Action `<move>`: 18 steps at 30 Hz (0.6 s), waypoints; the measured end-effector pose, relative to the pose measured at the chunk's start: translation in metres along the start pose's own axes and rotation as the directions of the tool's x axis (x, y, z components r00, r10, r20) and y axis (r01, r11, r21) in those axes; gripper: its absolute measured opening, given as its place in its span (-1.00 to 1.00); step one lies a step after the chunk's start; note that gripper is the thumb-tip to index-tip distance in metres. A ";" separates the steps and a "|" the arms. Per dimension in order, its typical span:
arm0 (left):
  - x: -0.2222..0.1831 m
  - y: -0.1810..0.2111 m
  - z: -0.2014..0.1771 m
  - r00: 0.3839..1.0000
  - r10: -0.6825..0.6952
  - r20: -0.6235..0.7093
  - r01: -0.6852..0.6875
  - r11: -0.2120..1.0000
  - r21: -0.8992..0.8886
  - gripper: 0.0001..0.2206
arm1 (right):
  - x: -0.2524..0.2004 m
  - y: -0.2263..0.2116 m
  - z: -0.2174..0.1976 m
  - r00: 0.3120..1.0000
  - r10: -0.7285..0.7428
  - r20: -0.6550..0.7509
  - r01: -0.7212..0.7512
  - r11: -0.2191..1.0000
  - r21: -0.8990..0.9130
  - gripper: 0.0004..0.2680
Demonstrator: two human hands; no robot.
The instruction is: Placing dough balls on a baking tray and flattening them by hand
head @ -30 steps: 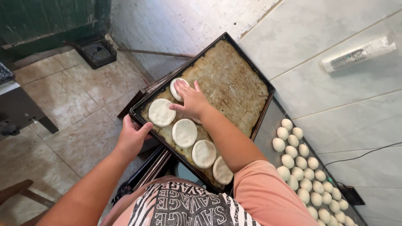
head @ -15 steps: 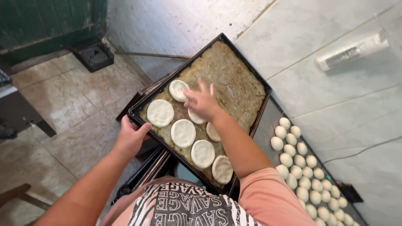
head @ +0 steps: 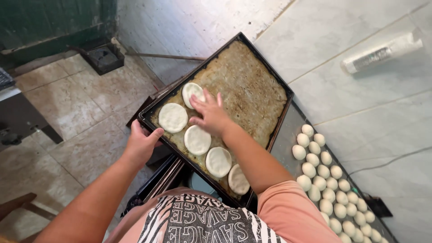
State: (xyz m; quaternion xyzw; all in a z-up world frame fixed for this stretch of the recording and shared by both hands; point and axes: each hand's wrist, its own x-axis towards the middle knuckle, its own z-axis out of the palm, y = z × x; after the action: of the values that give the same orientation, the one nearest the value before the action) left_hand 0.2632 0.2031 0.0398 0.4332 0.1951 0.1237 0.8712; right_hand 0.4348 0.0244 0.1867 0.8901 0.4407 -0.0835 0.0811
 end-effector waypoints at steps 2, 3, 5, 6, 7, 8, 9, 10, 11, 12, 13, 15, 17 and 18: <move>-0.001 0.000 0.003 1.000 0.016 0.005 -0.015 1.000 -0.012 -0.41 | 0.003 -0.004 0.021 0.998 -0.040 0.039 0.041 0.998 -0.047 -0.31; -0.007 0.004 0.005 1.000 0.009 0.007 -0.009 1.000 -0.008 -0.41 | 0.002 -0.002 0.018 0.998 -0.036 0.042 0.037 0.998 -0.041 -0.31; -0.012 0.017 0.010 1.000 0.018 0.019 -0.018 1.000 -0.003 -0.42 | 0.006 0.003 0.006 0.995 -0.101 0.013 0.102 0.987 -0.121 -0.33; -0.007 0.012 0.008 0.999 0.026 0.023 -0.026 1.000 -0.004 -0.42 | 0.006 0.000 0.011 0.995 -0.100 0.007 0.100 0.987 -0.127 -0.33; -0.002 0.006 0.006 1.000 0.012 0.024 -0.012 1.000 -0.006 -0.42 | 0.006 -0.004 0.016 0.991 -0.130 -0.026 0.126 0.986 -0.112 -0.31; -0.003 -0.001 0.001 1.000 -0.004 0.007 0.004 1.000 -0.012 -0.41 | 0.006 -0.012 0.024 0.983 -0.176 -0.048 0.170 0.981 -0.095 -0.29; -0.002 -0.001 0.001 1.000 0.001 -0.007 -0.001 1.000 -0.018 -0.41 | 0.013 -0.010 0.018 0.981 -0.190 -0.043 0.186 0.978 -0.098 -0.29; -0.001 -0.001 0.001 1.000 0.003 0.004 -0.003 1.000 -0.013 -0.41 | 0.014 -0.008 0.016 0.984 -0.176 0.004 0.175 0.977 -0.120 -0.31; 0.000 -0.001 0.001 1.000 0.006 0.015 -0.006 1.000 -0.008 -0.41 | 0.016 -0.005 0.014 0.986 -0.160 0.051 0.166 0.976 -0.142 -0.34; 0.001 -0.002 0.001 1.000 0.012 0.024 -0.011 1.000 -0.004 -0.41 | 0.019 0.001 0.010 0.987 -0.155 0.041 0.159 0.977 -0.144 -0.34; 0.001 -0.002 0.001 1.000 0.001 0.016 -0.001 1.000 -0.008 -0.41 | 0.023 0.006 0.005 0.992 -0.128 0.013 0.128 0.989 -0.069 -0.35; 0.004 -0.003 0.001 1.000 0.000 0.001 0.000 1.000 -0.023 -0.41 | 0.032 0.007 0.005 0.994 -0.112 -0.013 0.112 0.994 -0.003 -0.36; 0.003 -0.007 0.000 1.000 -0.018 -0.026 0.018 1.000 -0.013 -0.40 | 0.035 -0.004 0.023 0.999 -0.032 0.012 0.032 0.999 0.036 -0.35; -0.002 -0.005 0.001 0.999 -0.031 -0.022 0.031 1.000 -0.005 -0.40 | 0.037 0.001 0.023 1.000 -0.023 0.017 0.022 0.999 0.047 -0.35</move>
State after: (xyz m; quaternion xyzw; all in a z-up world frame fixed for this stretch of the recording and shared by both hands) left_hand 0.2623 0.1991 0.0367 0.4266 0.2111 0.1155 0.8718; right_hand 0.4558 0.0479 0.1566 0.8860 0.4478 -0.1025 0.0633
